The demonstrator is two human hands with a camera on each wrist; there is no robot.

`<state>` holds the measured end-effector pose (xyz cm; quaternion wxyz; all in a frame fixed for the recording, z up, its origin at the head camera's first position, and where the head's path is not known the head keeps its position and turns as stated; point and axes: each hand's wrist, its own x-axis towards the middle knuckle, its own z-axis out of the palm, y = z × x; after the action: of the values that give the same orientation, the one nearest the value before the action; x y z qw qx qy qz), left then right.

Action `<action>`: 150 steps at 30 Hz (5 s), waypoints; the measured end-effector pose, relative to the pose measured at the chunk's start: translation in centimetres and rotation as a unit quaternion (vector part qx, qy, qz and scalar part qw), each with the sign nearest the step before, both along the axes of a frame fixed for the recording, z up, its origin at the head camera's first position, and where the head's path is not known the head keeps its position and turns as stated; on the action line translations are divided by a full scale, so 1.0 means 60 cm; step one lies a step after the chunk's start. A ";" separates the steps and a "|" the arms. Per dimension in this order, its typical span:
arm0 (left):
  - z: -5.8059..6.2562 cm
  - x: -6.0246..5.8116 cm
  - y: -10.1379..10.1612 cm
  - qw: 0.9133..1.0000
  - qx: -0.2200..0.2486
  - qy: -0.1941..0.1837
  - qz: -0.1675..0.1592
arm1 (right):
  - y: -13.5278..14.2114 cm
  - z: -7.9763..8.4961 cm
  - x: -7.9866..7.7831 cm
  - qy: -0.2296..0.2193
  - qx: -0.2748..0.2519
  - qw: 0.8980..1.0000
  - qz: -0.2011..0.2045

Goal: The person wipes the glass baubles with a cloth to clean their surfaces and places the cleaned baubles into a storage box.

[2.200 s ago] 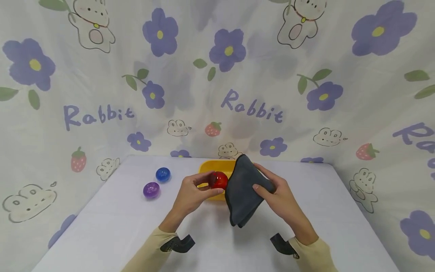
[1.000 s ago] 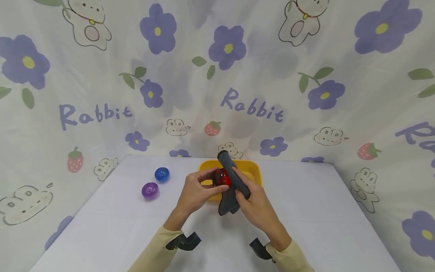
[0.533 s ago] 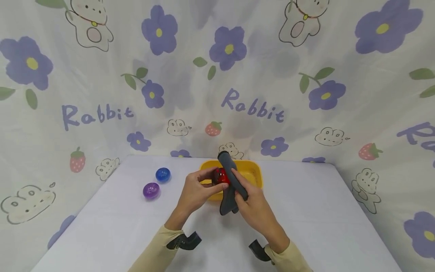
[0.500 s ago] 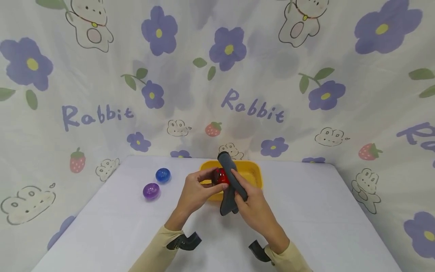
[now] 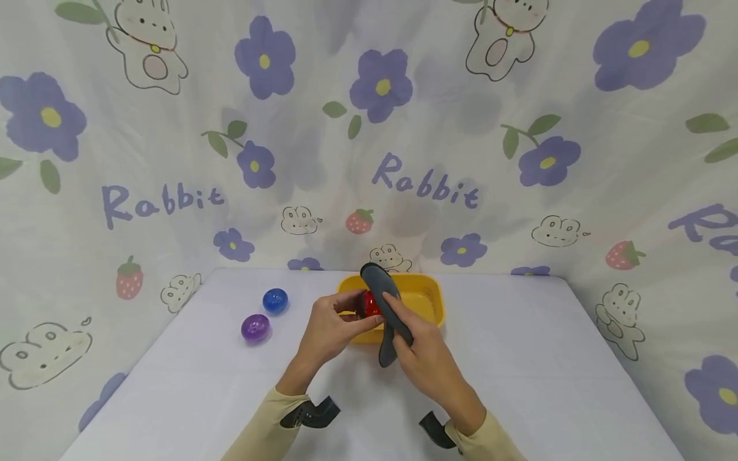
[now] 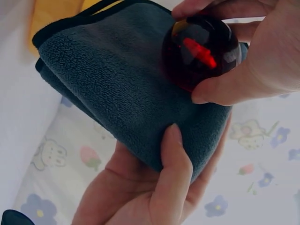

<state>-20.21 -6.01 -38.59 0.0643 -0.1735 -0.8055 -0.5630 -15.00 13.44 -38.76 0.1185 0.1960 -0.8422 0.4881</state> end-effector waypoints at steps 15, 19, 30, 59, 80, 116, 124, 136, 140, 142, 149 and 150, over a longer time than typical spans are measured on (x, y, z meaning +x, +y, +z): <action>0.001 0.006 0.001 0.999 -0.024 0.028 -0.023 | 0.000 -0.001 0.004 0.064 0.071 0.995 -0.007; -0.001 0.007 0.003 0.997 -0.039 0.044 -0.039 | 0.003 0.001 0.003 0.070 0.082 0.994 -0.005; -0.001 0.014 0.003 0.993 -0.042 0.088 -0.062 | 0.024 0.009 -0.003 0.010 0.054 0.998 0.008; -0.009 0.013 0.018 0.986 0.057 0.152 -0.021 | 0.047 -0.005 -0.031 -0.085 -0.117 0.984 0.106; -0.011 0.005 0.016 0.992 0.038 0.121 0.016 | 0.036 0.014 -0.012 -0.073 -0.077 0.993 0.051; -0.010 0.012 0.015 0.990 0.037 0.093 -0.099 | 0.038 0.011 -0.007 0.034 0.029 0.998 0.033; -0.005 0.017 0.015 0.989 0.034 0.108 -0.095 | 0.049 0.009 -0.013 -0.025 -0.024 0.997 0.074; -0.005 0.021 0.008 0.990 0.062 0.115 -0.063 | 0.041 0.008 -0.011 -0.060 -0.103 0.988 0.099; 0.001 0.022 0.008 0.990 0.081 0.100 -0.048 | 0.036 0.012 -0.005 -0.063 -0.115 0.987 0.097; 0.002 0.021 0.009 0.991 0.089 0.089 -0.041 | 0.034 0.014 -0.003 -0.064 -0.118 0.986 0.095; 0.005 0.018 0.005 0.993 0.099 0.060 -0.034 | 0.026 0.019 0.003 -0.049 -0.112 0.990 0.077; 0.005 0.017 0.004 0.993 0.093 0.059 -0.034 | 0.026 0.019 0.005 -0.046 -0.110 0.990 0.073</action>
<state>-19.17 -5.77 -38.26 0.1085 -0.2272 -0.7378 -0.6264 -14.73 14.98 -37.60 0.0641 0.2198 -0.7715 0.5935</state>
